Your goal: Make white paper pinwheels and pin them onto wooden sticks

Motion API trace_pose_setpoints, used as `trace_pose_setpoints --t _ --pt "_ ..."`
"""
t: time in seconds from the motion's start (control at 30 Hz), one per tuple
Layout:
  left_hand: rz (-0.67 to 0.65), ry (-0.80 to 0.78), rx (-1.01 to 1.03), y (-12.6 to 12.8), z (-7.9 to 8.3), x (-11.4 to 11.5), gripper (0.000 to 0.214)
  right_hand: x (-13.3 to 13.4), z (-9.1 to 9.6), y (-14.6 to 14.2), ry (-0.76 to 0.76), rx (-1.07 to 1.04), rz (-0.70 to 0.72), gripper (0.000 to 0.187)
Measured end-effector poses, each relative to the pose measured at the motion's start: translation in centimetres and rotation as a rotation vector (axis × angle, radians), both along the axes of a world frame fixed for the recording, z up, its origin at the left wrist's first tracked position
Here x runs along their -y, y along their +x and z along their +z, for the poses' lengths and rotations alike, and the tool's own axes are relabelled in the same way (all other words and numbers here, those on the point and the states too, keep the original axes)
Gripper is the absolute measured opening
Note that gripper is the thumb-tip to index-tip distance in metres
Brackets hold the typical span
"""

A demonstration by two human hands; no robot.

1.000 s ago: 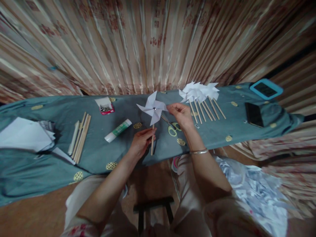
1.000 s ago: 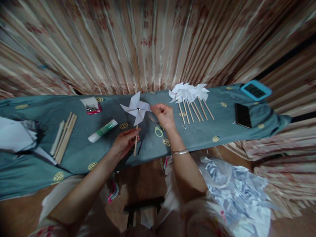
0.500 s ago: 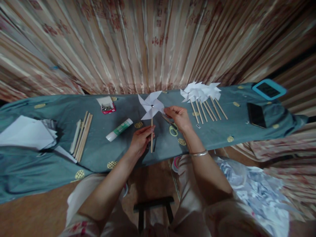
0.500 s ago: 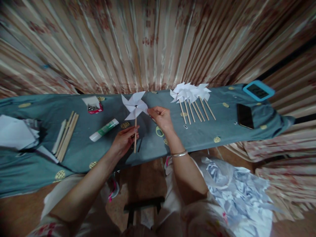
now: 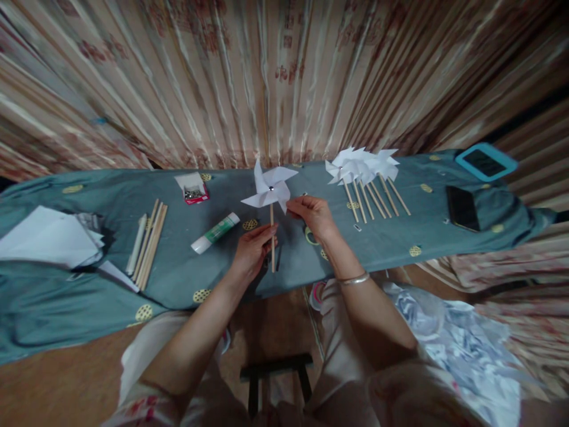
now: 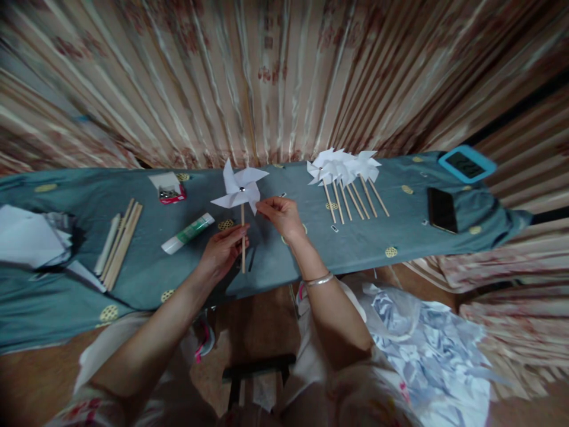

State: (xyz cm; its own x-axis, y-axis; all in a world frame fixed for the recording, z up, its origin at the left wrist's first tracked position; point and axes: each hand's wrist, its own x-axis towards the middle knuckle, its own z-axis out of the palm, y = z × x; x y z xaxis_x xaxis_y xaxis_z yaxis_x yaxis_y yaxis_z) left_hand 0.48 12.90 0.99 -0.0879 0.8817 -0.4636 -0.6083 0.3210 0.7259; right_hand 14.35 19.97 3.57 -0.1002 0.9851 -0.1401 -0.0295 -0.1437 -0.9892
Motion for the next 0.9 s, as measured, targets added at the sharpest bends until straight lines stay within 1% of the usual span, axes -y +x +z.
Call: trace_pose_setpoints --t 0.13,0.47,0.67,0.9 --pt "0.015 -0.015 0.005 0.0 0.0 0.0 0.032 0.1 0.0 -0.4 -0.012 -0.018 0.009 0.045" --pt "0.022 -0.012 0.008 0.1 0.4 0.0 0.024 0.5 -0.8 -1.1 0.032 -0.03 0.092 0.043" --pt "0.015 0.009 0.01 0.0 0.0 0.0 0.027 0.6 -1.2 -1.5 0.055 -0.046 0.114 0.042" --pt "0.005 0.029 0.012 0.1 -0.1 0.0 0.028 0.9 -0.9 -2.0 0.03 -0.033 0.117 0.043"
